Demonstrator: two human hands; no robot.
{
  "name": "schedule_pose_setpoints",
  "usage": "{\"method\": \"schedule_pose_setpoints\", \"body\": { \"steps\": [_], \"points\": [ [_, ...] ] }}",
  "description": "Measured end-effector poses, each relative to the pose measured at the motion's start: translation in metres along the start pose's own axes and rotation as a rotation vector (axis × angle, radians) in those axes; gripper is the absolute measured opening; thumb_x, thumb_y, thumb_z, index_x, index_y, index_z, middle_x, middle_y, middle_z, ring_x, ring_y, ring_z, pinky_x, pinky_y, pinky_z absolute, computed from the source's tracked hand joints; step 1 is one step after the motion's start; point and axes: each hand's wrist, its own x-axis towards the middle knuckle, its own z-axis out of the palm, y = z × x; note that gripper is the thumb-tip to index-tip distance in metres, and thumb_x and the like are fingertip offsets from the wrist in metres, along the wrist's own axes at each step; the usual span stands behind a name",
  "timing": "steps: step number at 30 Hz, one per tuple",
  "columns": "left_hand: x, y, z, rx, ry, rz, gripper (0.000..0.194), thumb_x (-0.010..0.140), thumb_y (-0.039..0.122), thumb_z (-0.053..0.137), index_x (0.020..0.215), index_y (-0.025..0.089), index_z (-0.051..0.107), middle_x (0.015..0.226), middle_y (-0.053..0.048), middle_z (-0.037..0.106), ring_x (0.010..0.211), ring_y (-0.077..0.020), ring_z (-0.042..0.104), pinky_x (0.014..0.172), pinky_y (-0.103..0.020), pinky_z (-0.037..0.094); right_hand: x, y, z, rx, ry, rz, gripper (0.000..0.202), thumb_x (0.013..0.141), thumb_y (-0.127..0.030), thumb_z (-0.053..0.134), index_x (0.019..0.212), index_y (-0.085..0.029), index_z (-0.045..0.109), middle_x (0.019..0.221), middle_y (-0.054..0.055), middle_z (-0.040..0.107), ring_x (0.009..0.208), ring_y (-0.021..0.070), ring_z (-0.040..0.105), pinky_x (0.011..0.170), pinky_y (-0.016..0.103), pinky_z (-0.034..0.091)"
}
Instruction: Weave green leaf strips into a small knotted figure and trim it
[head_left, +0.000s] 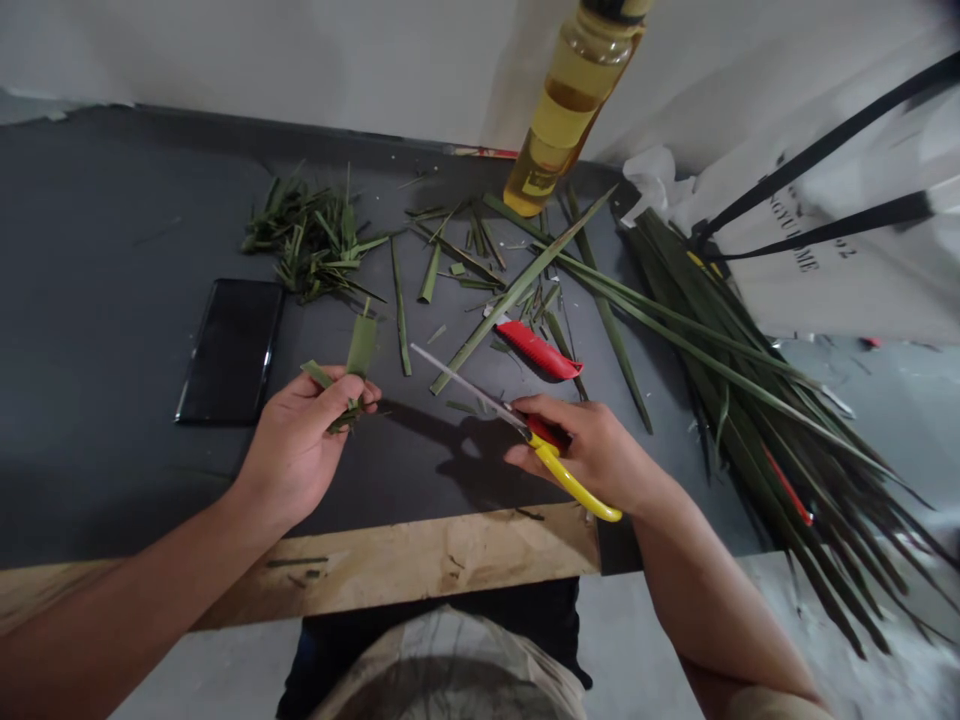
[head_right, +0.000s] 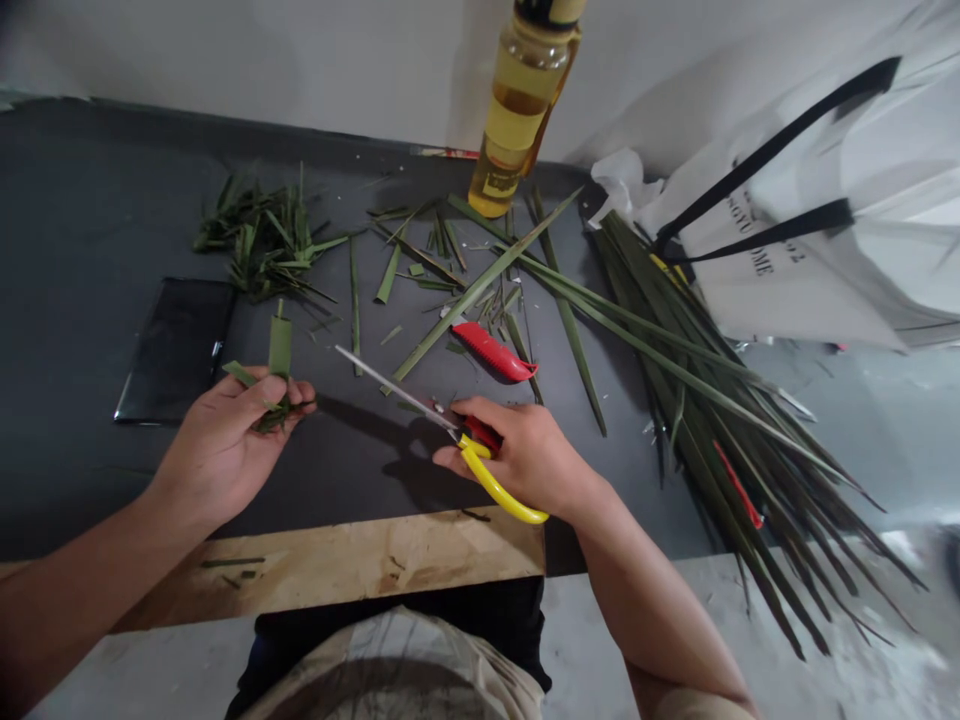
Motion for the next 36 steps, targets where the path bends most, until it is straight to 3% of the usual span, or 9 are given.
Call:
{"method": "schedule_pose_setpoints", "body": {
  "steps": [4, 10, 13, 16, 19, 26, 29, 32, 36],
  "points": [
    [-0.001, 0.001, -0.003, -0.047, -0.016, -0.008, 0.03, 0.073, 0.03, 0.096, 0.078, 0.023, 0.068, 0.074, 0.004, 0.072, 0.083, -0.0156, 0.069, 0.079, -0.03, 0.055, 0.001, 0.006, 0.0, -0.114, 0.081, 0.065, 0.05, 0.097, -0.057, 0.071, 0.127, -0.018, 0.072, 0.065, -0.002, 0.06, 0.055, 0.0136, 0.051, 0.058, 0.024, 0.042],
    [-0.002, 0.002, -0.003, -0.054, 0.023, 0.115, 0.027, 0.072, 0.03, 0.097, 0.073, 0.024, 0.07, 0.071, 0.006, 0.071, 0.081, -0.0141, 0.067, 0.086, -0.032, 0.055, 0.004, -0.002, 0.02, -0.264, -0.097, 0.012, 0.058, 0.091, -0.031, 0.077, 0.146, -0.02, 0.063, 0.108, 0.011, 0.082, 0.086, 0.0252, 0.077, 0.076, 0.032, 0.056],
    [-0.002, 0.002, -0.002, -0.029, 0.05, 0.133, 0.026, 0.071, 0.029, 0.097, 0.074, 0.024, 0.072, 0.071, 0.006, 0.072, 0.081, -0.0141, 0.068, 0.09, -0.033, 0.055, 0.0, -0.013, 0.02, -0.319, -0.197, -0.066, 0.052, 0.095, -0.033, 0.077, 0.144, -0.019, 0.065, 0.118, 0.013, 0.081, 0.089, 0.0261, 0.079, 0.076, 0.033, 0.057],
    [-0.003, -0.001, -0.002, 0.013, 0.052, 0.121, 0.024, 0.072, 0.027, 0.095, 0.075, 0.024, 0.071, 0.072, 0.005, 0.072, 0.082, -0.0153, 0.069, 0.088, -0.033, 0.055, -0.003, -0.022, 0.009, -0.363, -0.228, -0.108, 0.04, 0.101, -0.039, 0.072, 0.137, -0.021, 0.07, 0.112, 0.011, 0.082, 0.08, 0.0232, 0.077, 0.068, 0.032, 0.054],
    [-0.003, -0.002, -0.002, 0.051, 0.041, 0.107, 0.025, 0.069, 0.029, 0.094, 0.074, 0.023, 0.07, 0.073, 0.002, 0.071, 0.082, -0.0177, 0.069, 0.083, -0.033, 0.055, 0.0, -0.021, -0.003, -0.391, -0.159, -0.033, 0.028, 0.107, -0.039, 0.062, 0.126, -0.022, 0.074, 0.101, 0.007, 0.082, 0.08, 0.0217, 0.076, 0.068, 0.032, 0.053],
    [-0.005, -0.005, -0.005, 0.147, -0.031, 0.084, 0.023, 0.066, 0.033, 0.093, 0.072, 0.022, 0.073, 0.082, -0.001, 0.07, 0.089, -0.0205, 0.068, 0.084, -0.033, 0.055, 0.031, 0.012, -0.005, -0.608, 0.14, 0.146, 0.042, 0.103, -0.03, 0.059, 0.143, -0.017, 0.063, 0.139, 0.021, 0.07, 0.124, 0.04, 0.065, 0.099, 0.053, 0.052],
    [-0.01, -0.005, -0.005, 0.288, -0.119, 0.157, 0.019, 0.072, 0.034, 0.089, 0.073, 0.022, 0.075, 0.097, -0.004, 0.074, 0.097, -0.0231, 0.069, 0.084, -0.033, 0.055, 0.037, 0.023, -0.003, -0.614, 0.143, 0.174, 0.047, 0.099, -0.024, 0.057, 0.145, -0.016, 0.061, 0.132, 0.02, 0.073, 0.12, 0.0401, 0.065, 0.099, 0.054, 0.05],
    [-0.014, -0.003, -0.005, 0.422, -0.194, 0.23, 0.012, 0.079, 0.033, 0.084, 0.075, 0.023, 0.077, 0.092, -0.004, 0.074, 0.092, -0.0226, 0.07, 0.083, -0.033, 0.054, 0.027, 0.025, -0.012, -0.603, 0.138, 0.244, 0.052, 0.092, -0.022, 0.061, 0.144, -0.014, 0.062, 0.119, 0.019, 0.075, 0.111, 0.0387, 0.068, 0.094, 0.049, 0.052],
    [-0.016, -0.005, -0.006, 0.505, -0.247, 0.32, 0.005, 0.082, 0.029, 0.082, 0.079, 0.025, 0.081, 0.09, -0.004, 0.076, 0.089, -0.0215, 0.07, 0.081, -0.033, 0.053, 0.006, 0.016, -0.03, -0.214, 0.172, 0.258, 0.047, 0.089, -0.028, 0.063, 0.135, -0.021, 0.068, 0.112, 0.011, 0.072, 0.093, 0.0281, 0.069, 0.082, 0.04, 0.054]
  ]
}}
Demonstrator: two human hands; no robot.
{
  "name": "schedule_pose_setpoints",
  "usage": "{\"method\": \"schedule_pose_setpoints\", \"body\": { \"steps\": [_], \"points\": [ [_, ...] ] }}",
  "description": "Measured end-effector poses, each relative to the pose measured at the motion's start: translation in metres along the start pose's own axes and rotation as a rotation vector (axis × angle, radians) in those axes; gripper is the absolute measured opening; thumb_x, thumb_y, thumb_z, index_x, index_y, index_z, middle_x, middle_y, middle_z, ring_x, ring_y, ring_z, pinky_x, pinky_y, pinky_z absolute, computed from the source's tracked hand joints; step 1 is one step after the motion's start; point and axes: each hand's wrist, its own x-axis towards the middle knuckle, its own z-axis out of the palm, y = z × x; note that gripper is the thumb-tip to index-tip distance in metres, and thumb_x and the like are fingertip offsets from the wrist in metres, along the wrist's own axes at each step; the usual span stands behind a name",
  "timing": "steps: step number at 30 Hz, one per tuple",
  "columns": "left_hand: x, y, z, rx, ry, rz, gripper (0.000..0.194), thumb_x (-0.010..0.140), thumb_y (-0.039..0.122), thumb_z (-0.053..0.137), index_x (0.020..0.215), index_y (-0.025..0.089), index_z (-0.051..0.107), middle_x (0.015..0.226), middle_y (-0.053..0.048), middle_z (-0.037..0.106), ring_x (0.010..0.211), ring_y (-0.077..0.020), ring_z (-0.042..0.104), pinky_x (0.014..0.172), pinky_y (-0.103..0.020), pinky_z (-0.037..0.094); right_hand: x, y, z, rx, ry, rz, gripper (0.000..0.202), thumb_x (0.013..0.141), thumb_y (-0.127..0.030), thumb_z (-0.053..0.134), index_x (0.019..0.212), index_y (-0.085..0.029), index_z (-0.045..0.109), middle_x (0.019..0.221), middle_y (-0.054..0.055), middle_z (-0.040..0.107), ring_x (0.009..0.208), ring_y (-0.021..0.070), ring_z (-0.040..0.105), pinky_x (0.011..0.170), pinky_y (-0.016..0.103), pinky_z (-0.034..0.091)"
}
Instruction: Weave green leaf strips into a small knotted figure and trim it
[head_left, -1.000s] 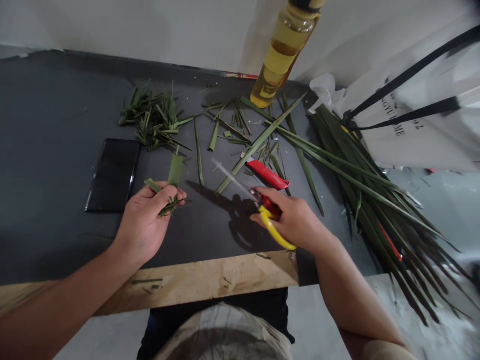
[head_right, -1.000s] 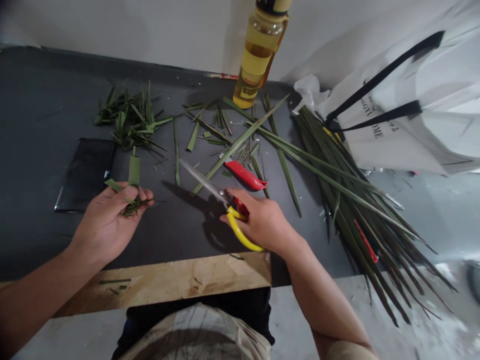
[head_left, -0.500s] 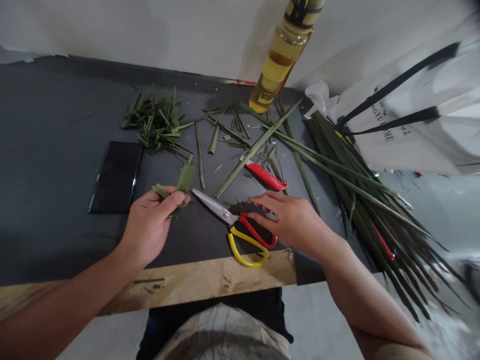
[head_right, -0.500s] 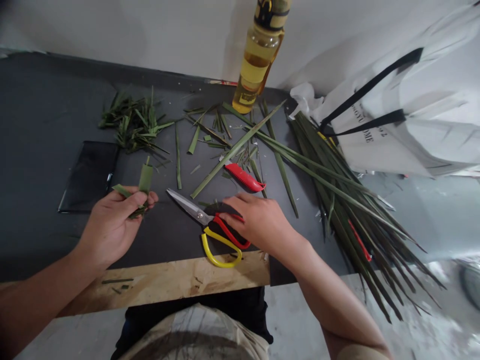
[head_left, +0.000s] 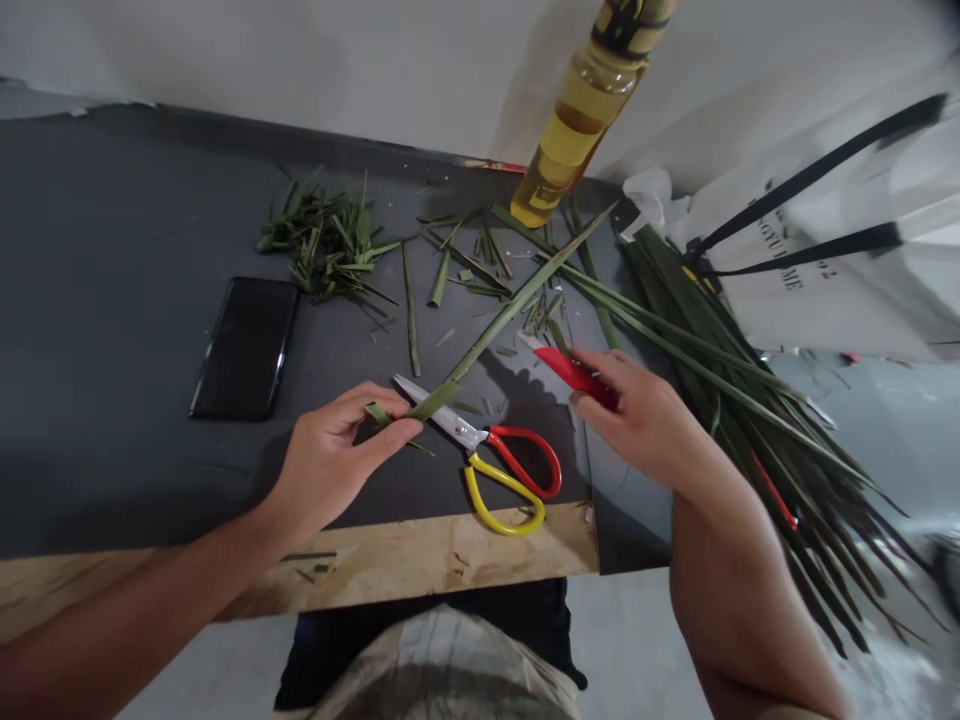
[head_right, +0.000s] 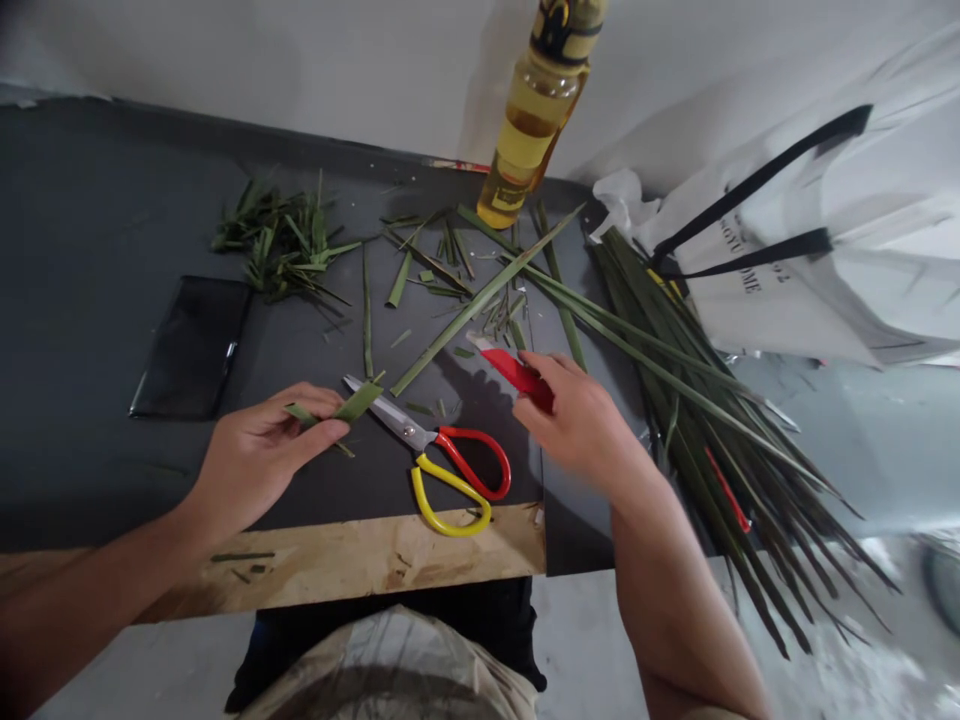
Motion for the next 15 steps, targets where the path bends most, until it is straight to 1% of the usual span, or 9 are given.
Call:
{"method": "schedule_pose_setpoints", "body": {
  "steps": [2, 3, 5, 7, 8, 10, 12, 15],
  "points": [
    [-0.001, -0.004, 0.0, -0.001, -0.001, 0.027, 0.002, 0.082, 0.028, 0.083, 0.083, 0.026, 0.081, 0.092, -0.004, 0.077, 0.091, -0.0211, 0.071, 0.081, -0.032, 0.053, -0.004, -0.01, -0.001, 0.381, -0.062, 0.076, 0.042, 0.091, -0.029, 0.062, 0.132, -0.022, 0.067, 0.1, 0.006, 0.068, 0.079, 0.0209, 0.066, 0.072, 0.035, 0.053],
    [-0.001, -0.006, 0.001, -0.008, 0.0, 0.033, 0.002, 0.082, 0.027, 0.083, 0.083, 0.026, 0.081, 0.092, -0.003, 0.077, 0.091, -0.0208, 0.071, 0.082, -0.031, 0.053, -0.004, -0.018, 0.002, 0.589, -0.108, 0.115, 0.038, 0.09, -0.03, 0.064, 0.126, -0.021, 0.068, 0.094, 0.003, 0.066, 0.073, 0.0183, 0.064, 0.068, 0.033, 0.052],
    [-0.002, -0.01, 0.001, -0.017, -0.001, 0.04, 0.004, 0.082, 0.025, 0.084, 0.084, 0.027, 0.081, 0.092, -0.003, 0.077, 0.092, -0.0205, 0.072, 0.083, -0.031, 0.054, -0.001, -0.038, 0.015, 0.943, -0.178, 0.172, 0.033, 0.081, -0.033, 0.076, 0.111, -0.021, 0.066, 0.089, -0.001, 0.062, 0.063, 0.0124, 0.056, 0.058, 0.029, 0.047],
    [-0.003, -0.012, 0.002, -0.005, -0.015, 0.047, 0.005, 0.082, 0.025, 0.084, 0.085, 0.027, 0.081, 0.093, -0.003, 0.077, 0.093, -0.021, 0.072, 0.086, -0.032, 0.054, 0.002, -0.06, 0.032, 1.168, -0.211, 0.236, 0.038, 0.074, -0.037, 0.086, 0.095, -0.023, 0.058, 0.088, -0.003, 0.06, 0.055, 0.0077, 0.046, 0.051, 0.026, 0.041],
    [-0.003, -0.012, 0.002, 0.008, -0.026, 0.05, 0.005, 0.082, 0.026, 0.084, 0.086, 0.027, 0.081, 0.093, -0.003, 0.077, 0.094, -0.0213, 0.072, 0.088, -0.032, 0.054, 0.004, -0.07, 0.04, 1.244, -0.205, 0.254, 0.043, 0.072, -0.039, 0.089, 0.09, -0.024, 0.053, 0.089, -0.003, 0.061, 0.053, 0.0062, 0.042, 0.049, 0.025, 0.039],
    [-0.004, -0.012, 0.003, 0.039, -0.054, 0.051, 0.005, 0.082, 0.027, 0.085, 0.086, 0.027, 0.081, 0.093, -0.003, 0.077, 0.095, -0.0219, 0.072, 0.089, -0.032, 0.054, 0.004, -0.083, 0.055, 1.312, -0.204, 0.25, 0.048, 0.071, -0.04, 0.092, 0.086, -0.024, 0.05, 0.098, 0.0, 0.066, 0.055, 0.0053, 0.041, 0.048, 0.024, 0.036],
    [-0.005, -0.011, 0.003, 0.055, -0.083, 0.028, 0.006, 0.081, 0.029, 0.086, 0.085, 0.027, 0.082, 0.092, -0.003, 0.077, 0.093, -0.0218, 0.072, 0.088, -0.032, 0.054, 0.001, -0.089, 0.064, 1.33, -0.181, 0.214, 0.049, 0.069, -0.036, 0.094, 0.083, -0.024, 0.049, 0.095, -0.001, 0.068, 0.063, 0.0078, 0.048, 0.055, 0.025, 0.043],
    [-0.007, -0.011, 0.004, 0.03, -0.123, -0.074, 0.013, 0.08, 0.036, 0.088, 0.087, 0.026, 0.083, 0.09, -0.003, 0.079, 0.088, -0.021, 0.073, 0.081, -0.03, 0.055, -0.005, -0.087, 0.07, 1.32, -0.104, 0.191, 0.041, 0.073, -0.029, 0.09, 0.081, -0.024, 0.051, 0.086, -0.003, 0.067, 0.07, 0.0114, 0.057, 0.065, 0.028, 0.05]
  ]
}}
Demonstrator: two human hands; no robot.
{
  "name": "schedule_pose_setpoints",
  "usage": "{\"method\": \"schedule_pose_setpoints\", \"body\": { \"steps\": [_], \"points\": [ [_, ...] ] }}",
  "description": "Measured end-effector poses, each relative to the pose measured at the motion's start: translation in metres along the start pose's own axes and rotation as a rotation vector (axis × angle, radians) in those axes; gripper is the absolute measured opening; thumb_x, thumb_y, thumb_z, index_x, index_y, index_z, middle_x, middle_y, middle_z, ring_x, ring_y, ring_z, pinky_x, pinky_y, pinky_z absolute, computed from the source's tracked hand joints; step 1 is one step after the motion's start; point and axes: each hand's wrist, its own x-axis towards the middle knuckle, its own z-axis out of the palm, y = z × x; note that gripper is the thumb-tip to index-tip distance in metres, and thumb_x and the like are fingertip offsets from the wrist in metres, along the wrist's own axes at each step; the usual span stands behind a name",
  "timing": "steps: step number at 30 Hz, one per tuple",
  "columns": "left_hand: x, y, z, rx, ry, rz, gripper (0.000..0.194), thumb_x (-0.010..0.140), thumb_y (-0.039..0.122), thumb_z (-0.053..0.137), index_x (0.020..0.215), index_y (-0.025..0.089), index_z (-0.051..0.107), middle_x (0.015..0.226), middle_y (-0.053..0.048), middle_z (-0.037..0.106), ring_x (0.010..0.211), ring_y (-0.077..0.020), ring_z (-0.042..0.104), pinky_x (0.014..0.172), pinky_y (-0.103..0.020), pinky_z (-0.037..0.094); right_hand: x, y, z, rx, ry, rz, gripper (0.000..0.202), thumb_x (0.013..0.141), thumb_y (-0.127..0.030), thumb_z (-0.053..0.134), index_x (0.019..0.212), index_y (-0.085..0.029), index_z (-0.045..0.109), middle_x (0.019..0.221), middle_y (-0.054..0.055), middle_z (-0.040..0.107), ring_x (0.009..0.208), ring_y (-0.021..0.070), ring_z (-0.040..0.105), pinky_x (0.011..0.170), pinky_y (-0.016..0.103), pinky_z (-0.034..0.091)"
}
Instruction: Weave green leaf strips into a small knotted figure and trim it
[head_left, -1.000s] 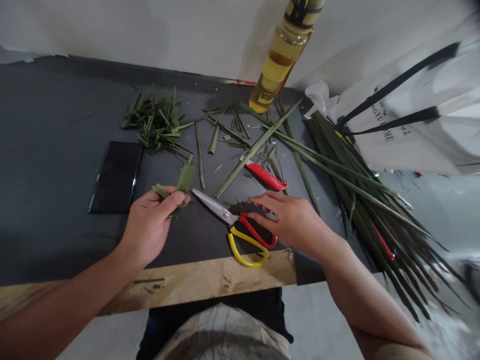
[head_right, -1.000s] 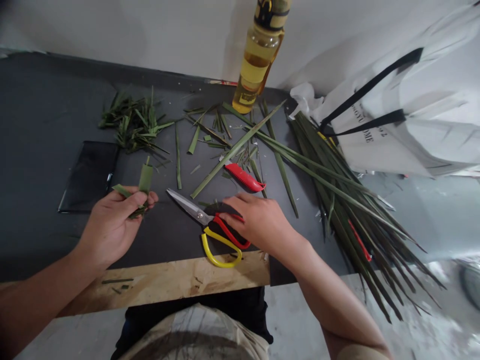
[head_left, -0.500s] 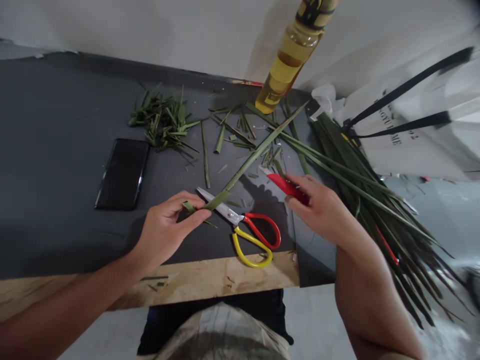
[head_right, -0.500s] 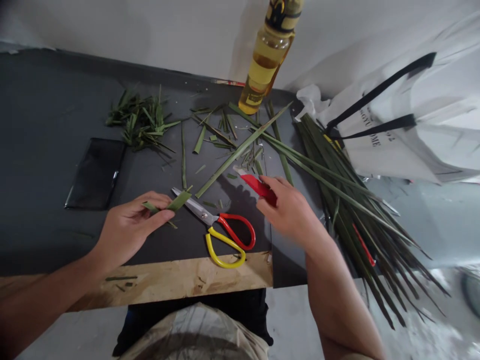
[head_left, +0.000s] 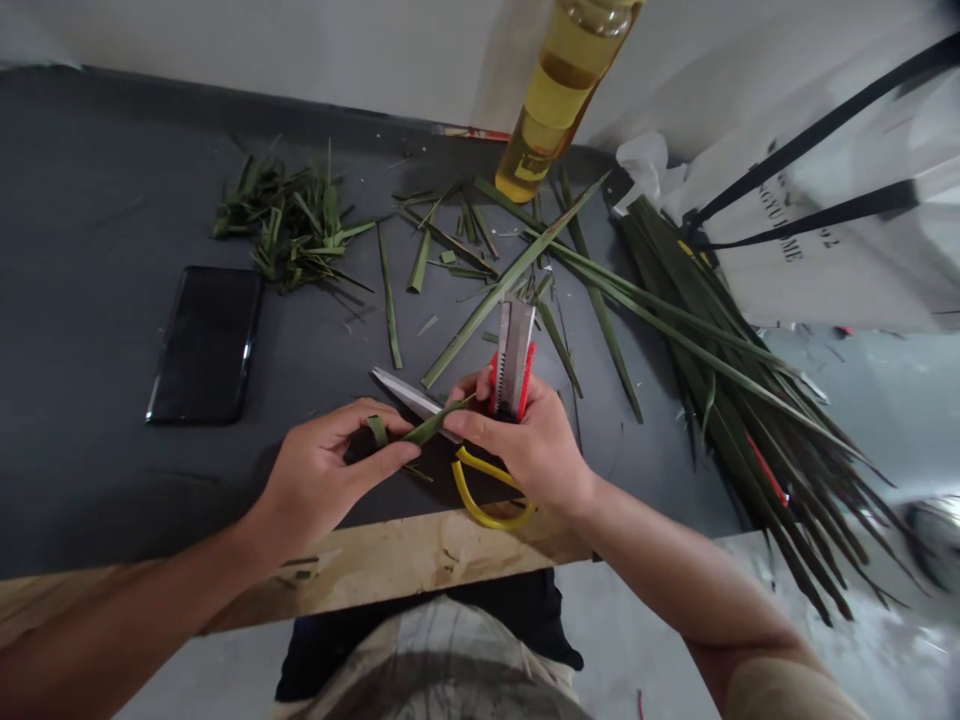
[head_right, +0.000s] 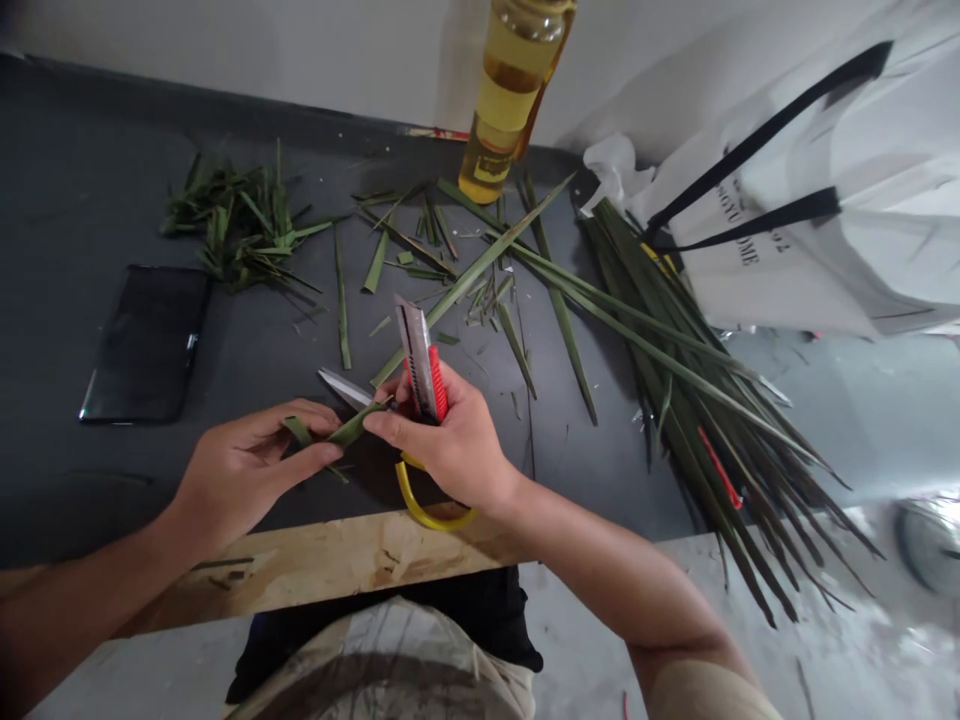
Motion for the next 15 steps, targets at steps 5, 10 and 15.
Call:
{"method": "schedule_pose_setpoints", "body": {
  "steps": [5, 10, 15],
  "points": [
    [-0.002, -0.0043, -0.0035, -0.003, -0.055, -0.038, 0.029, 0.091, 0.048, 0.078, 0.11, 0.026, 0.083, 0.11, -0.005, 0.082, 0.104, -0.0251, 0.075, 0.095, -0.034, 0.057, -0.0012, 0.0024, -0.0081, 0.091, 0.153, 0.034, 0.039, 0.069, -0.024, 0.092, 0.079, -0.023, 0.054, 0.086, -0.004, 0.069, 0.062, 0.008, 0.055, 0.061, 0.025, 0.05],
    [-0.002, -0.004, -0.0018, 0.235, -0.056, 0.146, 0.066, 0.077, 0.05, 0.091, 0.136, 0.028, 0.07, 0.118, -0.007, 0.079, 0.106, -0.0298, 0.074, 0.099, -0.042, 0.058, -0.0001, 0.0038, -0.0091, 0.169, 0.206, 0.092, 0.042, 0.065, -0.025, 0.094, 0.079, -0.022, 0.054, 0.085, -0.005, 0.071, 0.05, 0.0037, 0.045, 0.047, 0.022, 0.038],
    [-0.0042, -0.001, 0.0056, 0.403, -0.008, 0.273, 0.056, 0.085, 0.037, 0.085, 0.137, 0.026, 0.067, 0.113, -0.006, 0.08, 0.099, -0.0261, 0.076, 0.095, -0.039, 0.061, -0.0042, 0.0089, -0.0066, 0.096, 0.179, 0.069, 0.038, 0.068, -0.026, 0.093, 0.076, -0.022, 0.056, 0.083, -0.004, 0.071, 0.053, 0.0051, 0.046, 0.047, 0.022, 0.036]
  ]
}}
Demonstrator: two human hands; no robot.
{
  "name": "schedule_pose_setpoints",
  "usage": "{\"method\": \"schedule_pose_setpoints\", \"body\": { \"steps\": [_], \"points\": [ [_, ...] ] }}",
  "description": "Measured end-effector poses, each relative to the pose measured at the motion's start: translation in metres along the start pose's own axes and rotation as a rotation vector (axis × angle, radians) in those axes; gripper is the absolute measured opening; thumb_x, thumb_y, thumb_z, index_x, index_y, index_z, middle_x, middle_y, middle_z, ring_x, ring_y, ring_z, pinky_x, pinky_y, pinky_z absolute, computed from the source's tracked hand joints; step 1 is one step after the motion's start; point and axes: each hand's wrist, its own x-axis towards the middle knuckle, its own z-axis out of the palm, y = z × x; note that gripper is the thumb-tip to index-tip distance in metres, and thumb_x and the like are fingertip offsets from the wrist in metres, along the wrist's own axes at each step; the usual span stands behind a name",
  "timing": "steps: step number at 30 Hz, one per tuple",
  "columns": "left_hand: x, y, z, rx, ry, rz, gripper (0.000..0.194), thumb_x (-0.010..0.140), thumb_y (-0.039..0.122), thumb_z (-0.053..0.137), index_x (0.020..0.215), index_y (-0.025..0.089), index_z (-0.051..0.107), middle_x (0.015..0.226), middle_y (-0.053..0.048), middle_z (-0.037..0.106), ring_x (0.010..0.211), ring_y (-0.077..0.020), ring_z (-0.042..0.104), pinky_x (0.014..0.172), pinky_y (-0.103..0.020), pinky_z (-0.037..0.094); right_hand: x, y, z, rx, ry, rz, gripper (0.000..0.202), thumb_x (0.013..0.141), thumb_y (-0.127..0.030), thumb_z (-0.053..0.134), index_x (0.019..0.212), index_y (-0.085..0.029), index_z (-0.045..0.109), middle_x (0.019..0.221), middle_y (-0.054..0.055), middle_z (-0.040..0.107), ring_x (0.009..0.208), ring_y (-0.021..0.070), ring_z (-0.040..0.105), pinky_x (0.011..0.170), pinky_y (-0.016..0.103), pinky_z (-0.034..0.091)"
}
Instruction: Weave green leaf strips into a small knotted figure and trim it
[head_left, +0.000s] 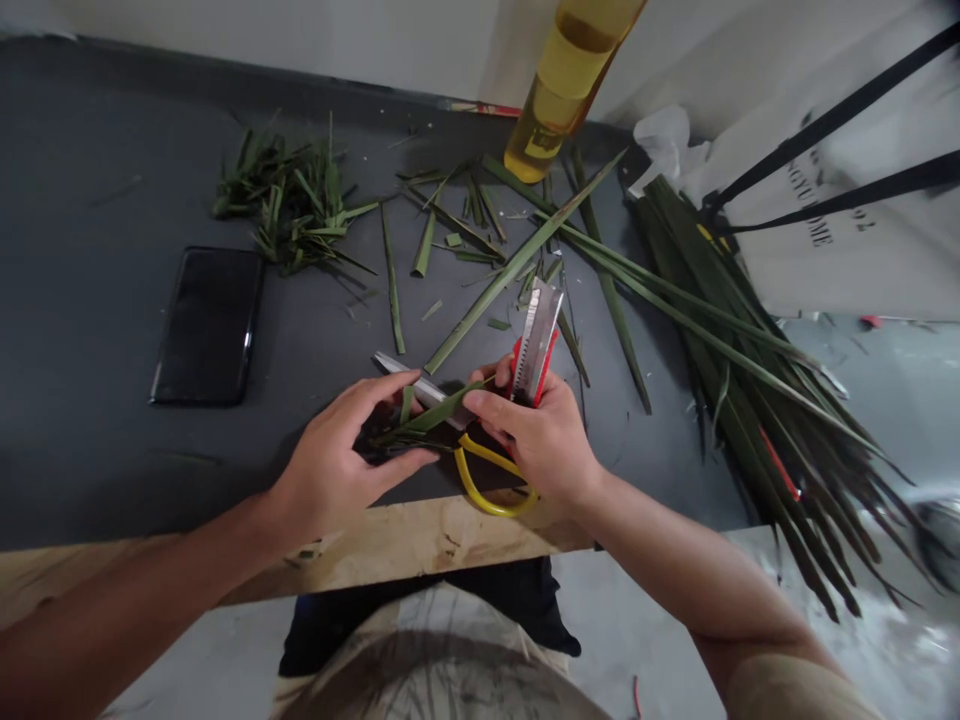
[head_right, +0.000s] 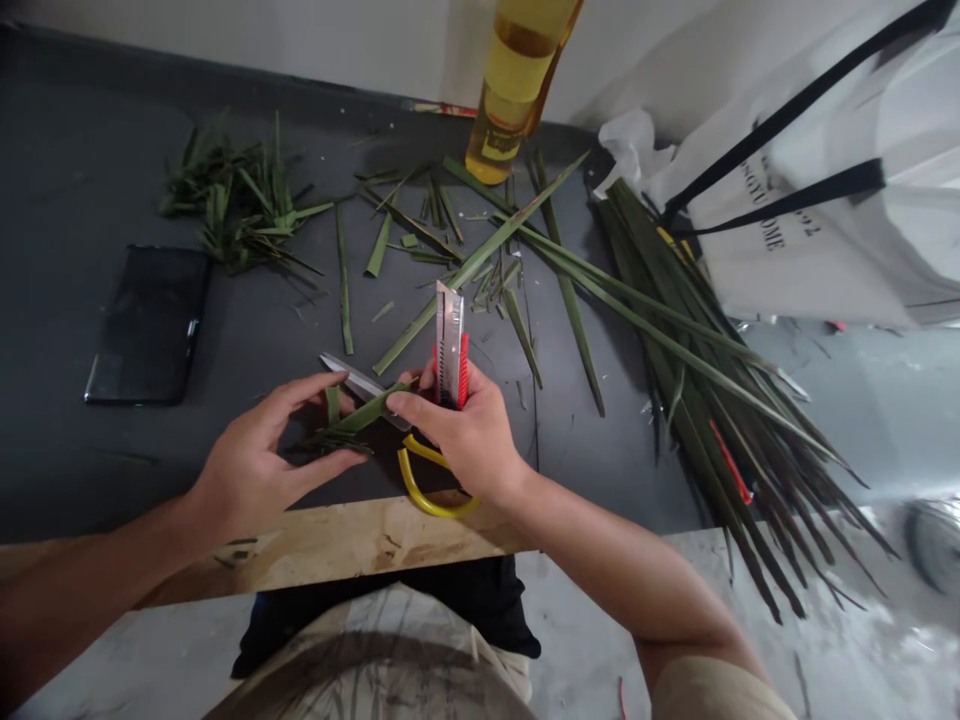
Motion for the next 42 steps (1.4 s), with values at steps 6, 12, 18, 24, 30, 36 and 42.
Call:
{"method": "schedule_pose_setpoints", "body": {
  "steps": [6, 12, 18, 24, 30, 36, 42],
  "points": [
    [-0.003, 0.0, 0.0, -0.043, 0.064, -0.018, 0.043, 0.094, 0.029, 0.073, 0.136, 0.021, 0.067, 0.104, -0.005, 0.082, 0.096, -0.021, 0.078, 0.097, -0.034, 0.06, 0.001, 0.0, 0.001, -0.004, 0.005, -0.029, 0.038, 0.067, -0.023, 0.092, 0.075, -0.022, 0.055, 0.084, -0.004, 0.072, 0.06, 0.0072, 0.054, 0.054, 0.022, 0.043],
    [-0.001, 0.003, -0.008, -0.266, 0.042, -0.192, 0.051, 0.096, 0.038, 0.075, 0.144, 0.023, 0.064, 0.111, -0.007, 0.085, 0.104, -0.0222, 0.08, 0.1, -0.033, 0.061, 0.003, -0.004, -0.001, 0.058, 0.005, 0.002, 0.041, 0.066, -0.023, 0.092, 0.077, -0.022, 0.053, 0.083, -0.005, 0.072, 0.048, 0.0031, 0.045, 0.047, 0.021, 0.036],
    [0.007, 0.006, -0.01, -0.54, -0.044, -0.36, 0.039, 0.09, 0.047, 0.082, 0.118, 0.02, 0.078, 0.107, -0.009, 0.087, 0.106, -0.0273, 0.082, 0.098, -0.038, 0.066, 0.003, -0.006, -0.003, 0.088, -0.026, -0.031, 0.039, 0.067, -0.019, 0.091, 0.078, -0.023, 0.053, 0.081, -0.005, 0.072, 0.049, 0.0035, 0.043, 0.049, 0.021, 0.037],
    [0.008, 0.006, -0.008, -0.521, 0.009, -0.323, 0.03, 0.087, 0.036, 0.084, 0.111, 0.019, 0.075, 0.102, -0.008, 0.085, 0.098, -0.0241, 0.081, 0.09, -0.034, 0.067, 0.004, -0.002, -0.005, 0.026, -0.003, 0.009, 0.039, 0.069, -0.027, 0.094, 0.078, -0.022, 0.056, 0.085, -0.004, 0.071, 0.048, 0.0032, 0.044, 0.045, 0.022, 0.035],
    [0.01, 0.005, -0.006, -0.51, 0.084, -0.25, 0.047, 0.086, 0.025, 0.082, 0.13, 0.022, 0.067, 0.1, -0.003, 0.083, 0.093, -0.0194, 0.08, 0.089, -0.032, 0.067, 0.006, 0.001, -0.006, 0.015, -0.018, 0.015, 0.039, 0.07, -0.031, 0.095, 0.077, -0.021, 0.058, 0.076, -0.005, 0.067, 0.047, 0.0041, 0.044, 0.044, 0.021, 0.034],
    [0.007, 0.003, -0.006, -0.453, 0.107, -0.248, 0.03, 0.089, 0.032, 0.081, 0.116, 0.021, 0.078, 0.103, -0.005, 0.083, 0.096, -0.0216, 0.079, 0.093, -0.035, 0.066, 0.006, 0.001, -0.005, -0.043, -0.011, -0.02, 0.039, 0.072, -0.034, 0.094, 0.074, -0.021, 0.058, 0.063, -0.008, 0.059, 0.047, 0.0052, 0.043, 0.045, 0.021, 0.034],
    [0.009, 0.001, -0.008, -0.33, 0.022, -0.144, 0.017, 0.097, 0.031, 0.073, 0.108, 0.026, 0.084, 0.114, -0.006, 0.082, 0.107, -0.0227, 0.076, 0.1, -0.035, 0.062, 0.007, -0.003, -0.004, -0.053, -0.008, -0.008, 0.04, 0.068, -0.037, 0.097, 0.075, -0.021, 0.06, 0.06, -0.008, 0.056, 0.047, 0.0058, 0.042, 0.045, 0.022, 0.032]
  ]
}}
